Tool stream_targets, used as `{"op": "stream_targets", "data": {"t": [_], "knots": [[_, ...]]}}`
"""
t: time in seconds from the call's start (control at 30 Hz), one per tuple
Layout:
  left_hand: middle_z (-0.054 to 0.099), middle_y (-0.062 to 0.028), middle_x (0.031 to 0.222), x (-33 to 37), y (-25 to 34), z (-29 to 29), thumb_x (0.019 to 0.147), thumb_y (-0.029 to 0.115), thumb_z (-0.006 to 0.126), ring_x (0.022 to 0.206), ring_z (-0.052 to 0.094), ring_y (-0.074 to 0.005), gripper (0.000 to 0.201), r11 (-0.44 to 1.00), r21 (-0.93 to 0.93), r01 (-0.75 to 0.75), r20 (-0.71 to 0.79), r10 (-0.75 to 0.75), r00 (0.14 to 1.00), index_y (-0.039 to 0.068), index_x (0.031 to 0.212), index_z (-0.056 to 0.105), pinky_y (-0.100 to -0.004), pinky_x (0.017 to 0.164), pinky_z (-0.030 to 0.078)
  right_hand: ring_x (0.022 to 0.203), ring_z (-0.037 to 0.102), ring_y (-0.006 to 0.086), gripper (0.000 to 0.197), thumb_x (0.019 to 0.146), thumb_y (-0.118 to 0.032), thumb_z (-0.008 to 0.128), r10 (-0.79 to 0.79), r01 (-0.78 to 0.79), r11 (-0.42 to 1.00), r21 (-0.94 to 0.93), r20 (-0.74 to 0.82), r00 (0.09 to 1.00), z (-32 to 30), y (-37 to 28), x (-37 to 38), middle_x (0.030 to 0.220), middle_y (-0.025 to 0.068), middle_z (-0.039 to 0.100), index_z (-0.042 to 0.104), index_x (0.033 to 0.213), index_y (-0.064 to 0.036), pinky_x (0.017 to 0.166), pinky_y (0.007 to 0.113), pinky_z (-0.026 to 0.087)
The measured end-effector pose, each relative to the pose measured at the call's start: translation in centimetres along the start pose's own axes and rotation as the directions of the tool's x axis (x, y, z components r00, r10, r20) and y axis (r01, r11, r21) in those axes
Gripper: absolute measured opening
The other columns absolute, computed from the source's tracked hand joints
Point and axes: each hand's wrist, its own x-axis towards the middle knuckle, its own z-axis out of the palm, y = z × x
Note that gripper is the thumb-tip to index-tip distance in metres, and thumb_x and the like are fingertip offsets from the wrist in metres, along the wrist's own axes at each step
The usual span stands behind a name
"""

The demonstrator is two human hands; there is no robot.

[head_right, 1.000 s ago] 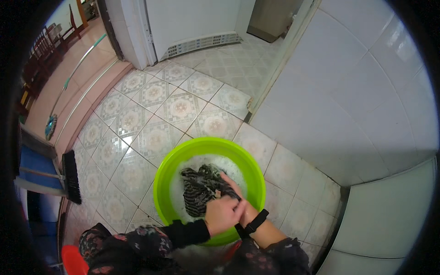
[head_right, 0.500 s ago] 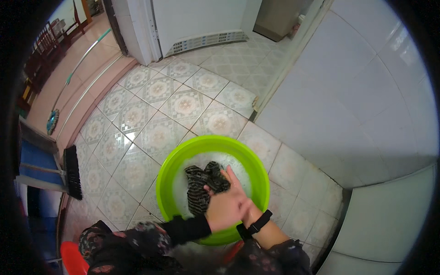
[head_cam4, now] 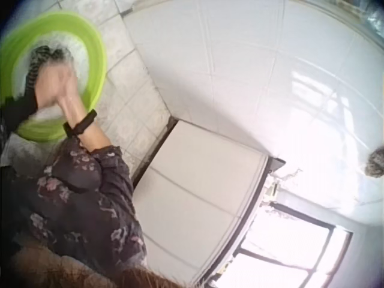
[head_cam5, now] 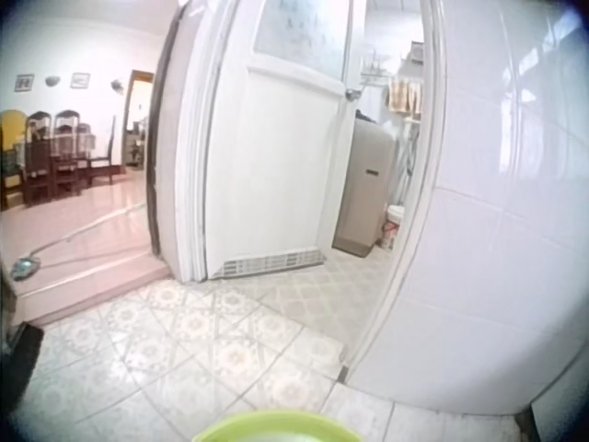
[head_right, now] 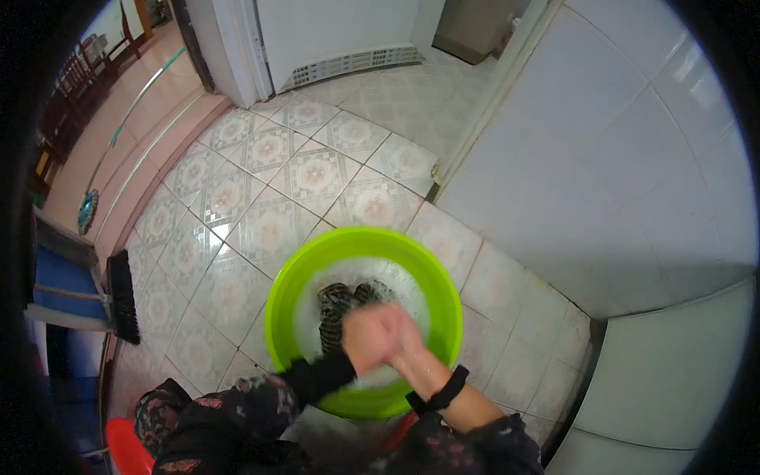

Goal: Hand-washing a piece of striped clothing in a basin of soapy water.

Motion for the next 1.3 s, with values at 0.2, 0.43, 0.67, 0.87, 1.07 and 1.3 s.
{"op": "stream_targets", "data": {"t": [0.2,0.43,0.67,0.87,1.07,1.3], "knots": [[0.055,-0.0208,0.063,3.5,-6.5,-0.8,0.084,0.031,0.041,0.061,0.054,-0.0376,0.038,0.954,0.179,0.24,0.087,-0.258,0.962,0.003,0.067,0.061,-0.0455,0.06,0.043,0.067,0.058,0.0187,0.014,0.082,-0.015,0.048,-0.16,0.147,0.936,-0.32,-0.014,0.987,-0.7,-0.5,0.2,0.079,0.0067,0.06,0.056,0.079,-0.0036,0.063,0.03,0.048],[0.058,-0.0167,0.069,5.2,-11.9,-2.1,0.079,0.028,0.05,0.068,0.057,-0.034,0.027,0.964,0.105,0.245,0.11,-0.256,0.96,0.002,0.076,0.058,-0.0405,0.064,0.044,0.077,0.056,0.0197,0.019,0.071,-0.022,0.061,-0.079,-0.054,-0.313,-0.948,-0.031,0.996,-1.5,-5.2,-1.1,0.091,0.0106,0.059,0.06,0.077,-0.0046,0.068,0.032,0.045],[0.059,-0.0161,0.085,4.3,-12.1,-2.8,0.074,0.016,0.054,0.081,0.056,-0.0324,0.017,0.915,0.267,0.301,0.199,-0.358,0.912,0.007,0.089,0.057,-0.0405,0.071,0.044,0.108,0.042,0.0311,0.044,0.063,-0.035,0.068,-0.39,0.277,-0.618,-0.736,0.593,0.705,0.0,-1.1,4.5,0.113,0.0172,0.047,0.058,0.095,-0.0069,0.09,0.046,0.032],[0.057,-0.0157,0.096,3.0,-11.4,-3.4,0.068,0.011,0.058,0.09,0.055,-0.0303,0.042,0.941,0.269,0.204,0.405,-0.302,0.863,0.009,0.109,0.05,-0.0375,0.077,0.043,0.052,0.054,0.0226,0.017,0.054,-0.009,0.058,-0.371,0.294,-0.197,-0.935,0.349,0.86,-1.0,-2.5,4.5,0.055,0.0123,0.054,0.058,0.067,0.0011,0.052,0.034,0.042],[0.057,-0.0177,0.099,2.1,-12.0,-3.1,0.063,0.016,0.064,0.09,0.055,-0.0312,0.054,0.983,0.081,0.165,0.65,-0.177,0.739,0.009,0.115,0.049,-0.0364,0.077,0.043,0.048,0.038,0.0099,0.017,0.047,0.008,0.041,-0.387,0.462,0.741,-0.488,0.252,0.887,5.2,-5.8,-5.2,0.059,0.0016,0.046,0.05,0.061,0.0022,0.043,0.021,0.028],[0.06,-0.0173,0.084,5.1,-10.2,-5.3,0.062,0.041,0.069,0.079,0.057,-0.033,0.049,0.96,0.196,0.202,0.525,-0.277,0.805,0.003,0.092,0.062,-0.0375,0.071,0.044,0.049,0.048,0.0143,0.027,0.043,-0.001,0.043,-0.346,0.521,0.711,-0.472,0.41,0.844,0.2,-10.1,-6.8,0.06,0.0102,0.055,0.053,0.066,0.0076,0.046,0.023,0.038]]}}
